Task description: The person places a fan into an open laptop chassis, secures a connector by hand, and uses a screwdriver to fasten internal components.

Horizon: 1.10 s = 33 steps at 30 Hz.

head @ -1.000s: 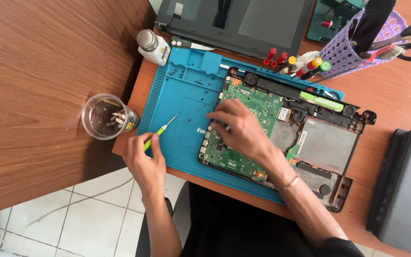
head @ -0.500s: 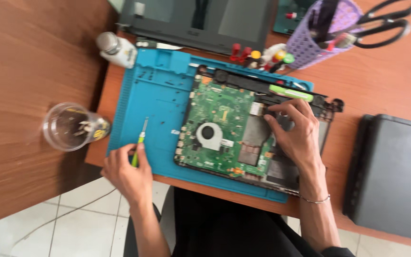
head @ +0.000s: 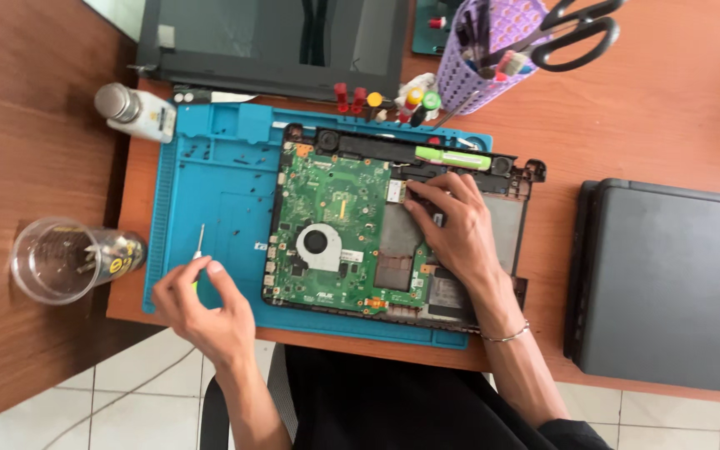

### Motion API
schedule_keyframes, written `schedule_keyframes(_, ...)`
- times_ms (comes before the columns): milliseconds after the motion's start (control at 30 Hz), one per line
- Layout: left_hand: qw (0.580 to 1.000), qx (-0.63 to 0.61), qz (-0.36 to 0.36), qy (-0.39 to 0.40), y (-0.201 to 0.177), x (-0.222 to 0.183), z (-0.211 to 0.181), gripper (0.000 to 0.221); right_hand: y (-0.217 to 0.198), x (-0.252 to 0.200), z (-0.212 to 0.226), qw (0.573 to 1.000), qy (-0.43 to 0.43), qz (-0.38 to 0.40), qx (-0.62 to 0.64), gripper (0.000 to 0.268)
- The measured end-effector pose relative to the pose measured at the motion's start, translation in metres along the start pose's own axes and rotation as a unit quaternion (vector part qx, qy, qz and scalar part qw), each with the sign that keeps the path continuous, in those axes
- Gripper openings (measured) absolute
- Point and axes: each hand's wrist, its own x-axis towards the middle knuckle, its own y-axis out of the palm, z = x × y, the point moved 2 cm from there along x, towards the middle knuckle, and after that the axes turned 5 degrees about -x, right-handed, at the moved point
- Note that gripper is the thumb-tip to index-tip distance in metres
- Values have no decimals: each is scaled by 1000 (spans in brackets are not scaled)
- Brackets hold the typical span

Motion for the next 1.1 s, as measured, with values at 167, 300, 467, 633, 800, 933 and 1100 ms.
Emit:
schedule_keyframes(167,997,-2,31,72,18,7,-25,11,4,0,-3,1000,6,-10,6,26)
schedule_keyframes(300,994,-23,68,88,27,11,-36,11,4,-1,-2,1000,8,-14,14,25)
schedule_keyframes(467,993,-7,93,77,33,11,-36,13,3,0,-2,1000,3,-18,12,25)
schedule_keyframes(633,993,108,20,46,21,13,-16,33,3,0,-2,1000,7,-21,8,25)
schedule_keyframes(800,980,192,38,-27,10,21,7,38,2,0,1,1000,-4,-14,8,26)
schedule_keyframes(933,982,177,45,-49,5,23,12,33,3,0,0,999,27,4,19,25)
schedule_keyframes(1100,984,153,46,-84,2,24,19,23,2,0,-1,1000,10,1,1,27)
